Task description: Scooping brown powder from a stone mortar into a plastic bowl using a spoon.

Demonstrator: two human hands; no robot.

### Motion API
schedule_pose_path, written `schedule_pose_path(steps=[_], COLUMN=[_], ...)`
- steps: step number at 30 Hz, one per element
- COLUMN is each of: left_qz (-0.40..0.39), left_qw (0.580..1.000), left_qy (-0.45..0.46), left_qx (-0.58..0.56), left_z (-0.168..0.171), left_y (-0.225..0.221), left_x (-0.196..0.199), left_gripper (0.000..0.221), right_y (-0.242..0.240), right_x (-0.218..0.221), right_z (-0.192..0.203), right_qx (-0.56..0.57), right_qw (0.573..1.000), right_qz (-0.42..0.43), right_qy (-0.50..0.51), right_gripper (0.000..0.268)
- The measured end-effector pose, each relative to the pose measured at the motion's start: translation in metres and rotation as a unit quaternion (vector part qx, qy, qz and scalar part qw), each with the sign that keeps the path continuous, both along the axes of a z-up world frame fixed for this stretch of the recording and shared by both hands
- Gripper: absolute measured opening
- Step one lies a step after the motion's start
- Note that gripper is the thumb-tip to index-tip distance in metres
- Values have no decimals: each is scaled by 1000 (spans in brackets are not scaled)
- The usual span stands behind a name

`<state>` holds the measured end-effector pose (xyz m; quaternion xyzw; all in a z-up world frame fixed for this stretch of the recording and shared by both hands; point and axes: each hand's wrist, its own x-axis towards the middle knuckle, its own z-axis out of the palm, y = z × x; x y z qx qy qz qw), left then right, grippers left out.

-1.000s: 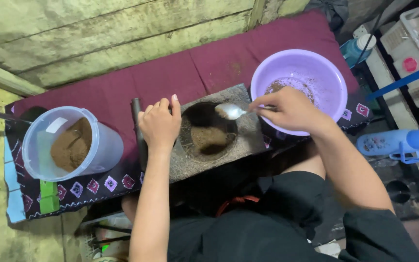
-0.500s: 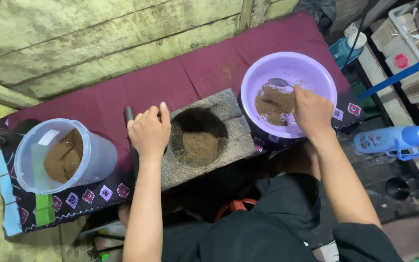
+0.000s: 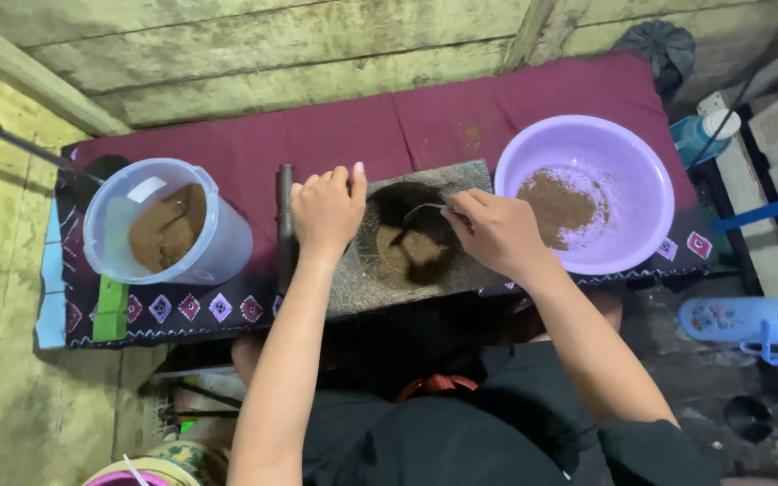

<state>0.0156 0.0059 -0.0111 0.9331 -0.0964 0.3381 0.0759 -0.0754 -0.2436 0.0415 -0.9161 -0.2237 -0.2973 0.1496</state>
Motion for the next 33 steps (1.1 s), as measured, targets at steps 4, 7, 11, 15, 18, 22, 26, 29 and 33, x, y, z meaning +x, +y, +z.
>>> schedule_pose_path(steps=[4,7,11,15,18,22,26,29,33], left_qz=[2,-11,-19,-35,-40,-28,-32,-31,-15], left_qw=[1000,997,993,984,985,988,985,986,991], left_qy=[10,62,108,159,156,143,155,154,130], left_qx=[-25,-40,-50,-69,-70,-55,-63,-60,-41], left_z=[-2,1,-1,8,14,14,15,12,13], left_y=[0,-2,-2,0,-2,-3,-4,-3,-5], left_x=[5,7,14,16,14,18,17,11,6], left_gripper=[47,52,57,61,60,59,61,60,58], right_y=[12,19,26,21,16,22,21,19,28], right_x=[29,43,62,72,80,77,77,73,61], right_z=[-11,-8,-14,-33,-43,-32,-42,-55,-39], right_qx=[4,8,49,36,16,11,-47,-86,-78], right_qw=[998,995,986,988,988,984,980,979,981], right_qz=[53,85,150,134,114,127,115,114,137], right_qy=[16,44,58,72,107,121,156,147,116], right_gripper=[19,16,17,21,19,18,22,21,11])
